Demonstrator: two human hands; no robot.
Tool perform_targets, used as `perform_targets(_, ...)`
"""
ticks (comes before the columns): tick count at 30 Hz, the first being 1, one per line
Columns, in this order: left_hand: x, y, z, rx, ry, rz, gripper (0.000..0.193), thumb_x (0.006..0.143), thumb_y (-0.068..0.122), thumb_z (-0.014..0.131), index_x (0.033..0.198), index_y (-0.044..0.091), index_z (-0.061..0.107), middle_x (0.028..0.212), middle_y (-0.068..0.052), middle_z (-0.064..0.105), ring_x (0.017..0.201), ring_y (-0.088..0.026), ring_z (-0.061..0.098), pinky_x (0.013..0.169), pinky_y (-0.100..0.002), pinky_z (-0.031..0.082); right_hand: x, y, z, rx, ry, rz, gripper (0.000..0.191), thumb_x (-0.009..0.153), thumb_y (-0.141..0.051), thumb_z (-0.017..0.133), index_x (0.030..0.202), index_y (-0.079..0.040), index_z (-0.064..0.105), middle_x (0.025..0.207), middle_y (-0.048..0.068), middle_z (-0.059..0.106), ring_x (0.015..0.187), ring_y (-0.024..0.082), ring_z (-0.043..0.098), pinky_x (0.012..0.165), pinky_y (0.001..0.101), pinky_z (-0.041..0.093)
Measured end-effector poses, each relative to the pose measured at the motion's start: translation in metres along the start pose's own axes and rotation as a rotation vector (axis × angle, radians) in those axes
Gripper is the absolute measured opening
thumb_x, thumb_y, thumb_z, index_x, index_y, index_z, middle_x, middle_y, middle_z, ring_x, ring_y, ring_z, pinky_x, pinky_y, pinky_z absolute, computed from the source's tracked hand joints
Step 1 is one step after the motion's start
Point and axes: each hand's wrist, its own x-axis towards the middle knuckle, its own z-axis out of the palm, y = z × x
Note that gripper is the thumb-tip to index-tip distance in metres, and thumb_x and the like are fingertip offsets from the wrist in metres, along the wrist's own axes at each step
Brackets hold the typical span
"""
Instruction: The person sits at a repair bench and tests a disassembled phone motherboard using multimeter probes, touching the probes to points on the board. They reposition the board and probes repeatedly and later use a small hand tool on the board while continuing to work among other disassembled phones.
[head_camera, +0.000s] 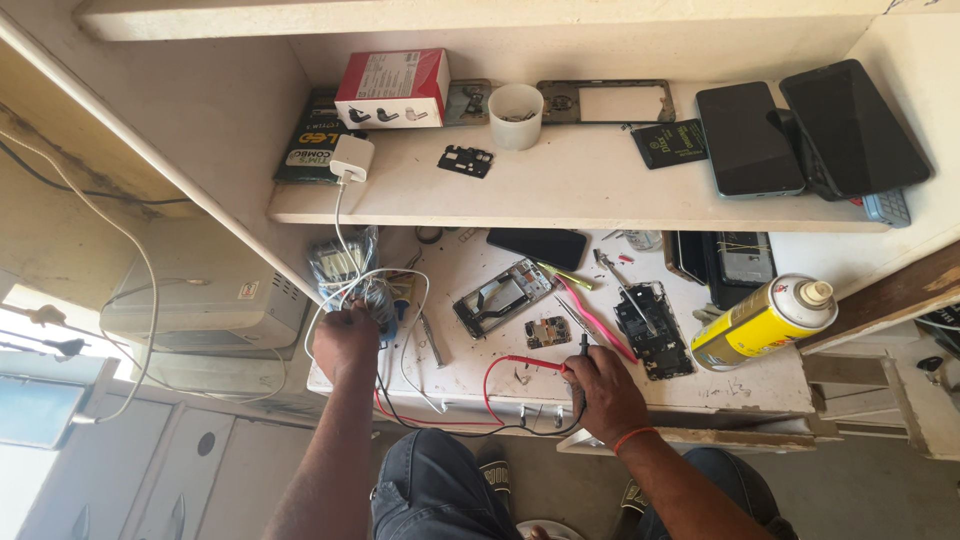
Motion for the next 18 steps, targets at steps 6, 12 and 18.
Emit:
perform_targets(6, 0.0, -0.001, 0.003, -0.024, 0.031, 0.012, 0.042, 0.087, 0.043, 0.072, 0.102, 0.004, 0.078, 0.096, -0.021, 0.076, 0.096, -0.039, 0.073, 0.091, -0.047, 0.053, -0.001, 0.0, 0.0, -0.008, 0.003, 0.006, 0.015, 0.085, -0.013, 0.071, 0.097, -0.012, 0.063, 0.096, 0.011, 0.056, 0.097, 0.033, 0.059, 0.085, 0.0444, 0.05)
perform_targets(12, 0.0, 0.001, 0.002, -0.04, 0.015, 0.013, 0.037, 0.082, 0.036, 0.073, 0.1, 0.004, 0.078, 0.098, -0.019, 0.077, 0.098, -0.036, 0.073, 0.092, -0.046, 0.054, 0.0, 0.001, 0.0, -0.005, -0.005, 0.01, 0.014, 0.086, -0.013, 0.071, 0.097, -0.012, 0.063, 0.096, 0.011, 0.056, 0.097, 0.033, 0.059, 0.085, 0.0444, 0.05)
perform_targets(18, 0.003, 0.01, -0.002, 0.175, -0.049, 0.068, 0.036, 0.09, 0.041, 0.063, 0.098, 0.01, 0.079, 0.101, -0.019, 0.076, 0.1, -0.04, 0.072, 0.091, -0.05, 0.055, 0.0, 0.0, 0.0, 0.01, 0.002, 0.006, 0.014, 0.085, -0.012, 0.071, 0.097, -0.011, 0.063, 0.096, 0.012, 0.055, 0.097, 0.033, 0.059, 0.085, 0.044, 0.05)
